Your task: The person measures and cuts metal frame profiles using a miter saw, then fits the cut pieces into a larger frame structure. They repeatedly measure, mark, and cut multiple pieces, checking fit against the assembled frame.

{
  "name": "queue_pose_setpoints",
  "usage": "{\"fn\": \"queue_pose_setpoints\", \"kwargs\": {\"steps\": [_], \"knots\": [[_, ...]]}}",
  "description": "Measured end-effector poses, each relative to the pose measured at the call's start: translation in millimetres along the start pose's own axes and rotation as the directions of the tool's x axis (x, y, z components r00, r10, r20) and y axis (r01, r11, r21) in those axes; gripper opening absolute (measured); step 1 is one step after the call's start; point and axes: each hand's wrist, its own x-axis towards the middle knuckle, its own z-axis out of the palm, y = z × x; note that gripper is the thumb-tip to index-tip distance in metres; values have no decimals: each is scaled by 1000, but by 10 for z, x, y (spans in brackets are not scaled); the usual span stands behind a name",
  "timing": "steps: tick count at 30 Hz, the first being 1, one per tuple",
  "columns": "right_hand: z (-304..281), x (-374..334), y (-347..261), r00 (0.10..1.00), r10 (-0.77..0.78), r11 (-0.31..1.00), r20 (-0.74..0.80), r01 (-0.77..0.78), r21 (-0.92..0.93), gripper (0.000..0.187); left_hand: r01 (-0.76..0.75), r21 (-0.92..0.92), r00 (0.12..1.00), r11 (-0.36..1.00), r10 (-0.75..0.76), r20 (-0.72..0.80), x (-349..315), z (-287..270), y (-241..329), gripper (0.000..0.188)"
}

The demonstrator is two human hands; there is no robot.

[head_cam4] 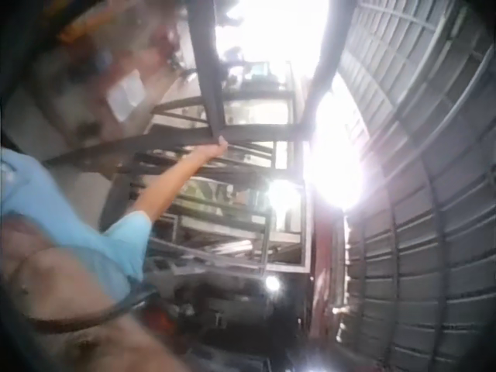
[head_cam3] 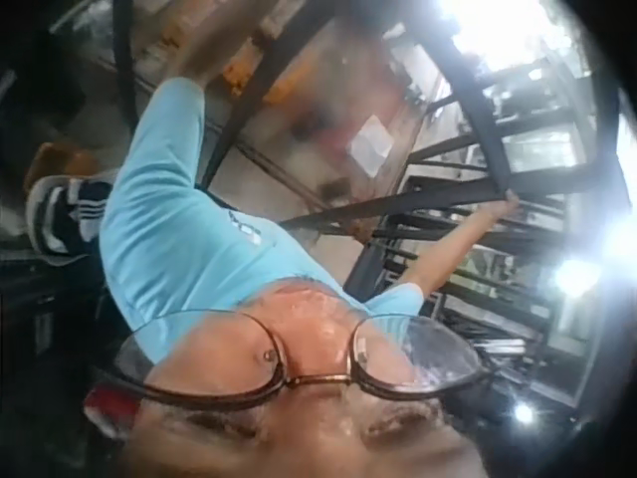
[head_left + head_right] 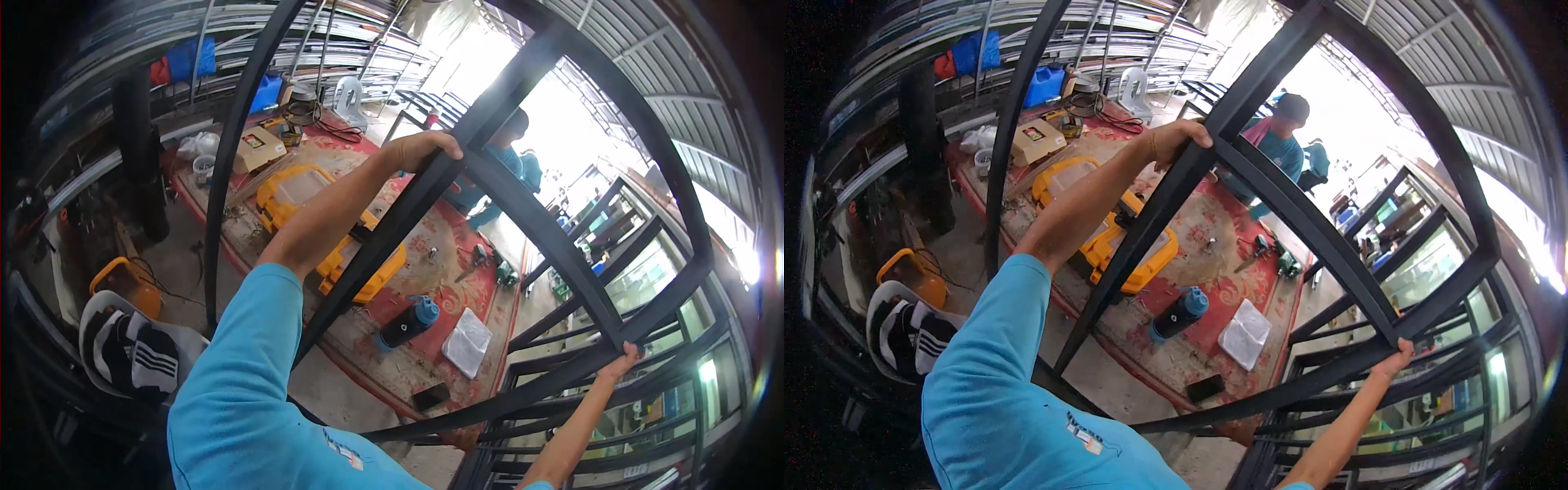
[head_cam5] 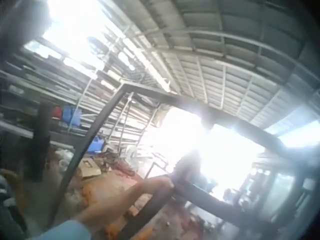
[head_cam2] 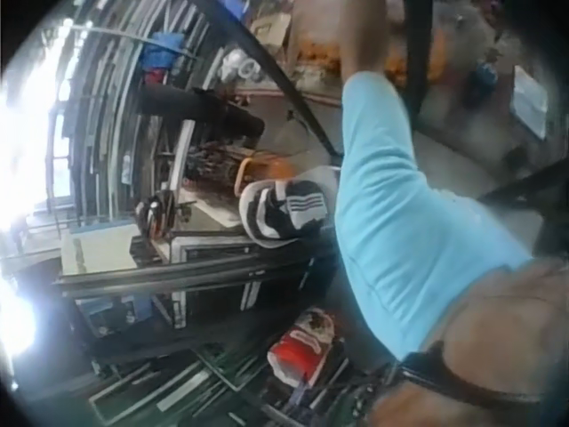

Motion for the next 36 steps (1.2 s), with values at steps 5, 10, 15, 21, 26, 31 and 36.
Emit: {"fn": "queue_pose_setpoints", "kwargs": {"steps": [5, 10, 15, 21, 26, 31, 36], "knots": [[170, -68, 34, 996, -33, 995, -79, 25, -94, 55, -46, -59, 989, 997, 53, 134, -42, -15, 30, 61], [333, -167, -18, 998, -18, 999, 52, 20, -40, 57, -86, -24, 988, 996, 89, 124, -65, 8, 56, 57], [176, -77, -62, 998, -60, 995, 9, 60, -80, 62, -107, -32, 988, 994, 109, 105, 29, -33, -15, 66], [215, -126, -109, 996, 45, 997, 83, -39, -65, 68, -93, -46, 990, 995, 98, 100, -111, 122, 84, 65], [234, -127, -91, 993, 23, 998, 117, -17, -53, 67, -118, -49, 989, 992, 122, 87, -124, 100, 87, 64], [339, -210, -43, 997, 24, 997, 74, -19, -73, 65, -126, -41, 988, 991, 129, 88, -65, 4, 35, 60], [159, -58, -37, 999, 21, 998, 42, -19, -65, 66, -105, -7, 994, 994, 106, 6, -21, -40, -2, 55]]}}
